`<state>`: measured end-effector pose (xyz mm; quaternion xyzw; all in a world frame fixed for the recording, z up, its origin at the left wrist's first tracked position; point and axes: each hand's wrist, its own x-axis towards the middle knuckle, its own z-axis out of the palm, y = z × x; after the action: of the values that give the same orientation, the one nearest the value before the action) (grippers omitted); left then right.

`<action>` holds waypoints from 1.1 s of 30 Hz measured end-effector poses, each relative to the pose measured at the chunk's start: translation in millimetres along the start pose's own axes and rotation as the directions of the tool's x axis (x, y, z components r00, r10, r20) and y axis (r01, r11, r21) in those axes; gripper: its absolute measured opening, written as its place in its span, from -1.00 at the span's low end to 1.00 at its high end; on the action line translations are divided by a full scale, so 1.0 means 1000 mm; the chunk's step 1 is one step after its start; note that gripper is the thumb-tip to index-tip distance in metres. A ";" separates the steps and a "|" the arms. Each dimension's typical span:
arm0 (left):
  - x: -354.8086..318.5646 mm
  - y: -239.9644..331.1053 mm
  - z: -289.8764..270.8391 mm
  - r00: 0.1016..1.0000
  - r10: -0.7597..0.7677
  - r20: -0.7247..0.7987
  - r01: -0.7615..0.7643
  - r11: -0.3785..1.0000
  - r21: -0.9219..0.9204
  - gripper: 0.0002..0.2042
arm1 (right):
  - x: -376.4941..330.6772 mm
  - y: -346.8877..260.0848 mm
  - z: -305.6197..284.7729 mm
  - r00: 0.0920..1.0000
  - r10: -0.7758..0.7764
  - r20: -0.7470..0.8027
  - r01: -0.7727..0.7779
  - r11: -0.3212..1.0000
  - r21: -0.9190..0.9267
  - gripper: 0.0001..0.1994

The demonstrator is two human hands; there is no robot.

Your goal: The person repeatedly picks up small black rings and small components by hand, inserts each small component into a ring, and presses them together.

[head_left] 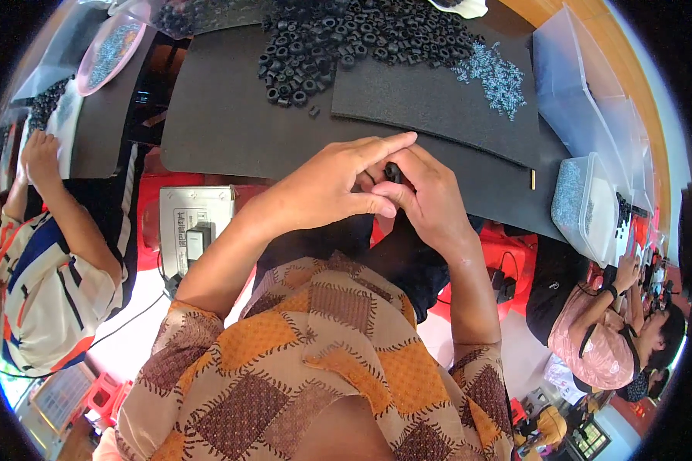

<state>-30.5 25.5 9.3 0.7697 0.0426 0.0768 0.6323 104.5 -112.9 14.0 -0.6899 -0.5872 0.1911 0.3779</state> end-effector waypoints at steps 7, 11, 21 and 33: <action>0.003 -0.005 0.001 0.993 0.117 -0.026 -0.110 0.978 0.178 -0.22 | 0.001 0.005 0.003 1.000 0.015 -0.022 -0.014 0.999 0.047 -0.76; 0.004 -0.001 0.001 0.999 0.041 -0.007 -0.040 0.995 0.096 -0.28 | 0.000 0.002 -0.001 0.999 0.023 -0.030 -0.022 0.999 0.025 -0.78; 0.003 -0.008 -0.014 0.995 -0.095 -0.026 0.083 0.950 -0.301 -0.49 | 0.019 0.012 -0.121 0.775 0.125 -0.619 -0.226 0.970 -0.086 -0.76; 0.007 -0.010 -0.009 0.996 -0.003 -0.094 -0.005 0.996 -0.089 -0.74 | 0.031 0.099 -0.188 0.664 -0.412 -0.624 -0.260 0.655 -0.709 -0.83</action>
<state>-25.2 37.2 1.5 0.7363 0.0686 0.1152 0.6633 311.1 -141.9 66.3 -0.7673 -0.4349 -0.3856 0.2710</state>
